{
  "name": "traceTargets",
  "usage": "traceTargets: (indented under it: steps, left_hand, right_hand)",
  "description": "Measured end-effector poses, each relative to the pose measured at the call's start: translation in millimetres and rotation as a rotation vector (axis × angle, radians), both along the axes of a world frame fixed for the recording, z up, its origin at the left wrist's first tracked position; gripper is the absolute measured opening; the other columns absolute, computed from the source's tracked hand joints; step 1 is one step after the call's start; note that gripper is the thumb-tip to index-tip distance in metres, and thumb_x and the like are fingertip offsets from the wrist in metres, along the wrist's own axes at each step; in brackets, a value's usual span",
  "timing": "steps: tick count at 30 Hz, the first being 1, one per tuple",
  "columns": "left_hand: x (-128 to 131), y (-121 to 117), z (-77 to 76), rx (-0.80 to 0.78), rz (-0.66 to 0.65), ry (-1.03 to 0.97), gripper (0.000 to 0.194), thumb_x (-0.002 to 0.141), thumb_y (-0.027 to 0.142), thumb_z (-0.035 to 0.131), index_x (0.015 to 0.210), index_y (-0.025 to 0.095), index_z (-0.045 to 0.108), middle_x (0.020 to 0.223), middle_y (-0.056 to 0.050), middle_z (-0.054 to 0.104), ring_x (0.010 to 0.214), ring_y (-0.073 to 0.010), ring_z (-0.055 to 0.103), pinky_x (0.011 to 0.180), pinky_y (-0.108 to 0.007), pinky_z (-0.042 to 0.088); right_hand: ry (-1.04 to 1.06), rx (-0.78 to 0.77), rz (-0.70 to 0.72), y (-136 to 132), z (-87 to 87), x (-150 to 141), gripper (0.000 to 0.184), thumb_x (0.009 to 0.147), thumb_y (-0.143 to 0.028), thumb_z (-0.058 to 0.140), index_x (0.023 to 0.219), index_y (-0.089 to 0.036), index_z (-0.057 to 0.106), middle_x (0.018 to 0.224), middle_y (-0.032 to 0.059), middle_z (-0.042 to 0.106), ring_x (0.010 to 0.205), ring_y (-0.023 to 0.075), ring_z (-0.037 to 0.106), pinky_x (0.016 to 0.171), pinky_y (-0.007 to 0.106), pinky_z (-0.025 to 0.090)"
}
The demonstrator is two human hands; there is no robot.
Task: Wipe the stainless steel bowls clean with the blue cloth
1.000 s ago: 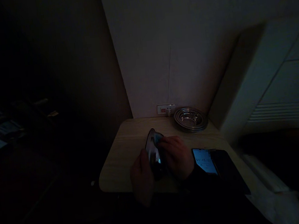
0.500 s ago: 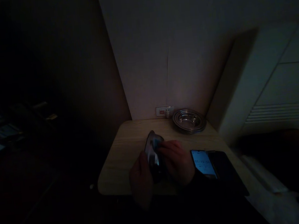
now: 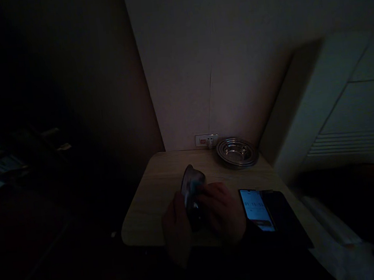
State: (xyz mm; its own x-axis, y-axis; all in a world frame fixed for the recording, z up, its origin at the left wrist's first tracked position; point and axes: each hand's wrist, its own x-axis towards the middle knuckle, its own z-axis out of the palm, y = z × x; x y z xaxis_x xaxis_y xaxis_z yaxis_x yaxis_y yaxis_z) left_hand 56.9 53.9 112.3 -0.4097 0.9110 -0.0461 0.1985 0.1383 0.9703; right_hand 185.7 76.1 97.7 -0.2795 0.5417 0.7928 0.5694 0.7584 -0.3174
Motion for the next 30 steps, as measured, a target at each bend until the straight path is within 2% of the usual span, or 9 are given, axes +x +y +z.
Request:
traceTargets:
  steps: [5, 9, 13, 18, 22, 26, 30]
  left_hand:
    - [1, -2, -1.4, -0.022, -0.016, -0.075, 0.056, 0.078, 0.059, 0.036, 0.074, 0.012, 0.066, 0.068, -0.008, 0.067, 0.064, -0.0190, 0.059, 0.057, -0.027, 0.044]
    - [0, -5, -6.5, -0.045, -0.003, -0.045, 0.055, 0.078, 0.059, 0.037, 0.078, 0.013, 0.067, 0.074, -0.010, 0.069, 0.068, -0.0210, 0.061, 0.061, -0.028, 0.046]
    - [-1, -7, -9.4, 0.017, -0.015, -0.023, 0.054, 0.079, 0.057, 0.037, 0.085, 0.013, 0.068, 0.085, -0.012, 0.070, 0.079, -0.0237, 0.063, 0.068, -0.030, 0.047]
    - [-3, -8, -11.7, 0.035, -0.009, -0.043, 0.052, 0.077, 0.056, 0.040, 0.082, 0.013, 0.069, 0.080, -0.012, 0.071, 0.077, -0.0238, 0.064, 0.066, -0.030, 0.049]
    - [-7, -7, -18.0, -0.002, 0.004, -0.032, 0.052, 0.074, 0.057, 0.042, 0.081, 0.013, 0.068, 0.079, -0.012, 0.070, 0.076, -0.0247, 0.064, 0.066, -0.031, 0.049]
    - [-12, -7, -24.3, -0.009, 0.050, -0.044, 0.049, 0.073, 0.056, 0.043, 0.084, 0.015, 0.068, 0.086, -0.011, 0.071, 0.081, -0.0242, 0.064, 0.070, -0.031, 0.050]
    - [-15, -9, -25.6, 0.011, 0.022, -0.029, 0.048, 0.072, 0.057, 0.044, 0.077, 0.015, 0.066, 0.080, -0.010, 0.070, 0.077, -0.0237, 0.063, 0.068, -0.031, 0.049]
  right_hand:
    - [-0.024, 0.034, -0.041, -4, 4.9, -5, 0.027, 0.083, -0.011, 0.045, 0.103, -0.017, 0.062, 0.107, 0.0104, 0.063, 0.093, 0.0224, 0.051, 0.078, 0.039, 0.049]
    - [-0.134, 0.078, 0.032, -2, 12.4, -6, 0.024, 0.082, -0.015, 0.048, 0.101, -0.017, 0.062, 0.107, 0.0086, 0.064, 0.094, 0.0232, 0.050, 0.079, 0.039, 0.049]
    - [-0.085, 0.004, -0.010, 4, 16.4, -2, 0.028, 0.081, -0.012, 0.044, 0.102, -0.018, 0.062, 0.107, 0.0081, 0.064, 0.092, 0.0221, 0.052, 0.080, 0.040, 0.048]
    - [-0.158, -0.007, 0.091, 2, 16.2, -1, 0.029, 0.081, -0.015, 0.046, 0.105, -0.018, 0.062, 0.112, 0.0053, 0.062, 0.101, 0.0242, 0.047, 0.085, 0.041, 0.044]
    - [-0.094, -0.090, -0.013, 1, 18.8, -8, 0.032, 0.081, -0.013, 0.042, 0.107, -0.017, 0.061, 0.111, 0.0070, 0.063, 0.100, 0.0234, 0.048, 0.084, 0.042, 0.043]
    - [-0.142, -0.036, 0.066, 1, 15.4, -16, 0.031, 0.081, -0.022, 0.047, 0.108, -0.020, 0.060, 0.114, 0.0053, 0.062, 0.108, 0.0260, 0.045, 0.088, 0.045, 0.039]
    - [0.005, -0.163, 0.025, 13, 8.5, -11, 0.032, 0.086, -0.020, 0.041, 0.113, -0.019, 0.057, 0.114, 0.0073, 0.061, 0.108, 0.0220, 0.048, 0.092, 0.041, 0.040]
